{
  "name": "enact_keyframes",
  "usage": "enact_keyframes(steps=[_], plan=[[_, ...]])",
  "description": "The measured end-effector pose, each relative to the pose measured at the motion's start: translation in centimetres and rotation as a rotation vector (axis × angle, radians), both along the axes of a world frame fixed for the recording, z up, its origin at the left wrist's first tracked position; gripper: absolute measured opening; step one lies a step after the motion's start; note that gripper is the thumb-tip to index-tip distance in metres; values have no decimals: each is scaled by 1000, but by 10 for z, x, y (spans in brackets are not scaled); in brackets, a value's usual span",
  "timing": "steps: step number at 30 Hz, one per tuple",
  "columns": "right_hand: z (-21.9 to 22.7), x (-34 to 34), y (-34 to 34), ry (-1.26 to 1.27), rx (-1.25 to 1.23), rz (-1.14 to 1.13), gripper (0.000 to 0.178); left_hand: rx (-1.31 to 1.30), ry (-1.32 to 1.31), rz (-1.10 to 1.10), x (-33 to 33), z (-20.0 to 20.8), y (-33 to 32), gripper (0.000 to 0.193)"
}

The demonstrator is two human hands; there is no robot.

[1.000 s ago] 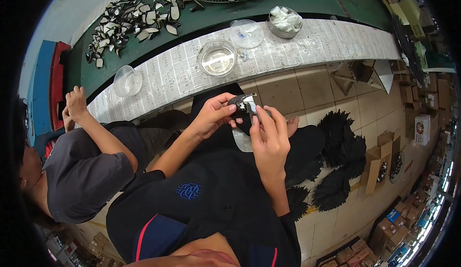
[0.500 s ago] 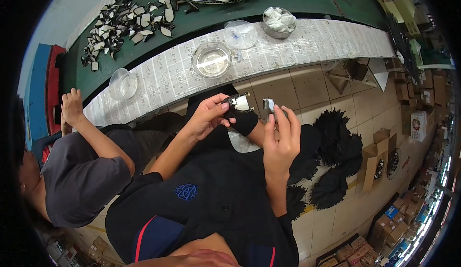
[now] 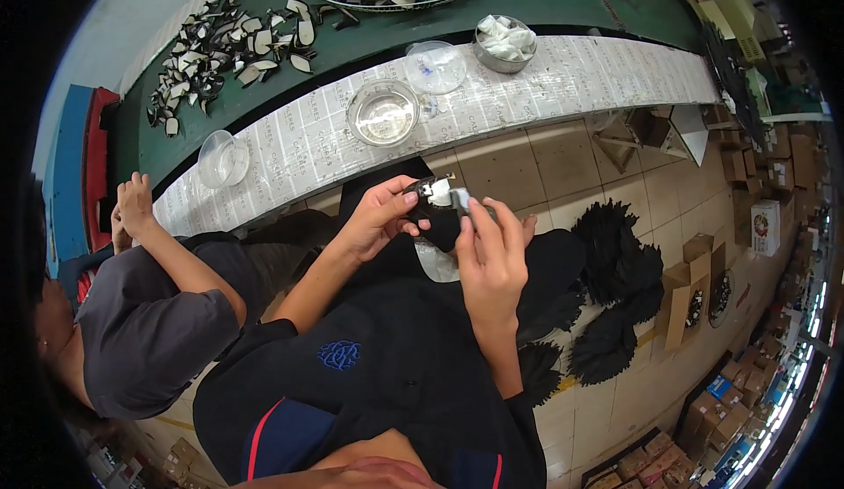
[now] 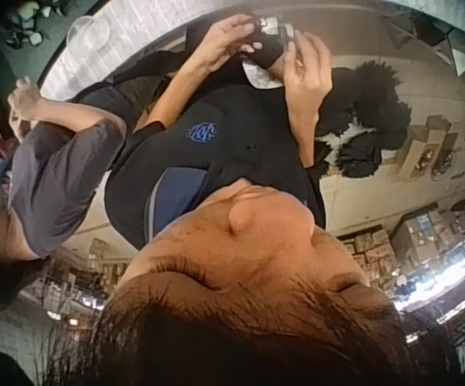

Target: Manually assemble and glue small components for footwear manufacturing at a production bench.

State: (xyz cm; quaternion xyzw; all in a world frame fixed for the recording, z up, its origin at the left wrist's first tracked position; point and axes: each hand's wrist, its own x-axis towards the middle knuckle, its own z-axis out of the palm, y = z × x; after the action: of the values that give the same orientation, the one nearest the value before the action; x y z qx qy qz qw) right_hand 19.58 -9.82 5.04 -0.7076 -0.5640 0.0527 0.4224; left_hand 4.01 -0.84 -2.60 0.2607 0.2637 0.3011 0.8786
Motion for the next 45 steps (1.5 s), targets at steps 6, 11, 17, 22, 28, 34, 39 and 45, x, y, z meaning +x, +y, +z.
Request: enact_keyframes(steps=[6,11,17,22,28,34,39,45], plan=[[4,25,-4,-49,88,-150,25,-37,-37,-8,-3,2,-1,21],[1,48,-9,145,108,-236,20,-36,-35,0,-4,1,-1,21],[-66,100,-23,612,60,-318,19,-28,-32,-1,-8,9,5,21],[-151,150,-56,1009,39,-431,31,-25,-86,-39,0,20,6,26],[-209,166,-92,1189,188,-504,31,137,120,35,18,40,59,33],[-209,169,-91,1236,244,-463,29,534,57,349,31,105,255,41],[-208,168,-90,1249,278,-408,28,1206,1217,942,-60,60,392,49],[-206,169,-88,1252,310,-446,28,895,1841,325,-143,-35,349,39]])
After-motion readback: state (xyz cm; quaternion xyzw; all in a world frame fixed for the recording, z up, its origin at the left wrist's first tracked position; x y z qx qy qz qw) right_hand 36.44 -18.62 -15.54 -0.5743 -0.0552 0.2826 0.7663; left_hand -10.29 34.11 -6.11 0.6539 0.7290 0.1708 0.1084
